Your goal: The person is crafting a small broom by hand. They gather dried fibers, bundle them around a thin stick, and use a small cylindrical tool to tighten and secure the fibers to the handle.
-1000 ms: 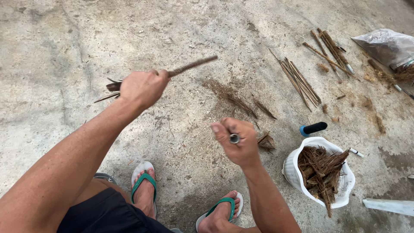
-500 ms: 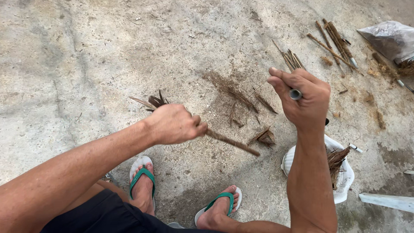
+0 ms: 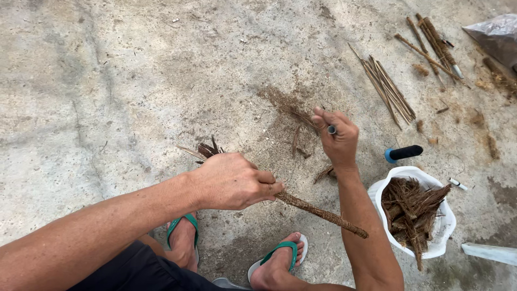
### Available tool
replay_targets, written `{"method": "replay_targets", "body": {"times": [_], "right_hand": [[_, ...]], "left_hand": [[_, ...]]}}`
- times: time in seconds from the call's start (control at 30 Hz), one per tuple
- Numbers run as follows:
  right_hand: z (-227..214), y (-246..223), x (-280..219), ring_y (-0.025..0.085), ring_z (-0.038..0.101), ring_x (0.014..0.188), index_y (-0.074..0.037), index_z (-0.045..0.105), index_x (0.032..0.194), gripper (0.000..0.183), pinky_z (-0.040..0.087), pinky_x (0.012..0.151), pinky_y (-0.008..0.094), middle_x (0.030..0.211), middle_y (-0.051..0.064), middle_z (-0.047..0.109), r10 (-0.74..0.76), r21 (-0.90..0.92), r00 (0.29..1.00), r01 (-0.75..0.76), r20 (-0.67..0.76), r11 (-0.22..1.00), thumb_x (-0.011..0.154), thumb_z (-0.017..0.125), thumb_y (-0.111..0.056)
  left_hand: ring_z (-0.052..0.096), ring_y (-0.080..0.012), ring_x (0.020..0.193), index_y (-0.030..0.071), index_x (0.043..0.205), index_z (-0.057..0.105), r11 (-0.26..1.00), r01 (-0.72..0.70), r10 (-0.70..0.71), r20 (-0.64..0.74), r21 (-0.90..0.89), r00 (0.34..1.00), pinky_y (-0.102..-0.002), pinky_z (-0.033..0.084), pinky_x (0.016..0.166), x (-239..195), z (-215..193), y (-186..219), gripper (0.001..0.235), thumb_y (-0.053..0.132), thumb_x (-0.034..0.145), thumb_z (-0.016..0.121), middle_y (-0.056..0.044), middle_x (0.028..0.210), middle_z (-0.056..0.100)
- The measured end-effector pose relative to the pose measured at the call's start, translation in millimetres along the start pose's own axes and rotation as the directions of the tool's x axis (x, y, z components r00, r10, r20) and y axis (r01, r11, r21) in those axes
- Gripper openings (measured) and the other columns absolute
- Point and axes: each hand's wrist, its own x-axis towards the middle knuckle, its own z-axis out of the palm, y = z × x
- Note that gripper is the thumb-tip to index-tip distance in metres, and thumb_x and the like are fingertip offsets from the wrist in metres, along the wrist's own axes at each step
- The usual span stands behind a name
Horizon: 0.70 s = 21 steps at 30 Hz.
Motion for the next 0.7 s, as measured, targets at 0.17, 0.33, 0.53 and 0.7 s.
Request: {"method": "replay_targets", "body": {"times": [0.17, 0.33, 0.53, 0.7], "right_hand": [[-28, -10, 25, 0.004, 0.064, 0.076, -0.009, 0.078, 0.114, 0.013, 0.055, 0.056, 0.017, 0.089, -0.001, 0.07, -0.254, 0.004, 0.963, 0.255, -0.088, 0.967, 0.104, 0.077, -0.017], [-32, -24, 40, 0.004, 0.061, 0.075, -0.01, 0.077, 0.117, 0.017, 0.051, 0.057, 0.019, 0.091, 0.001, 0.07, -0.301, -0.019, 0.946, 0.301, -0.12, 0.953, 0.102, 0.078, -0.019], [22, -3, 14, 0.003, 0.054, 0.062, -0.011, 0.082, 0.108, 0.018, 0.045, 0.045, 0.02, 0.076, -0.001, 0.067, -0.09, 0.034, 0.996, 0.089, 0.024, 0.995, 0.102, 0.074, -0.025], [81, 13, -45, 0.017, 0.075, 0.086, -0.001, 0.072, 0.109, 0.036, 0.065, 0.066, 0.026, 0.096, 0.014, 0.075, -0.188, 0.408, 0.967, 0.103, 0.173, 0.907, 0.102, 0.073, -0.037]], "left_hand": [[0.072, -0.0211, 0.06, 0.017, 0.118, 0.076, 0.996, 0.022, -0.023, -0.011, -0.084, 1.0, -0.038, 0.053, 0.042, -5, 2, -5, 0.031, 0.035, 0.099, 0.058, 0.0, 0.106, 0.079], [0.072, -0.0171, 0.057, 0.016, 0.118, 0.077, 0.994, -0.017, 0.006, -0.1, -0.111, 0.995, -0.035, 0.051, 0.039, -4, 4, 0, 0.027, 0.028, 0.1, 0.06, -0.003, 0.105, 0.08], [0.063, -0.0089, 0.046, 0.018, 0.108, 0.081, 0.99, -0.016, -0.029, -0.32, -0.137, 0.947, -0.028, 0.043, 0.032, -1, 6, 3, 0.02, 0.028, 0.098, 0.067, -0.003, 0.097, 0.081], [0.051, -0.0019, 0.037, 0.018, 0.1, 0.083, 0.983, 0.144, -0.18, -0.459, -0.113, 0.87, -0.022, 0.035, 0.027, -5, 2, -27, 0.019, 0.026, 0.104, 0.066, -0.002, 0.097, 0.081]]}}
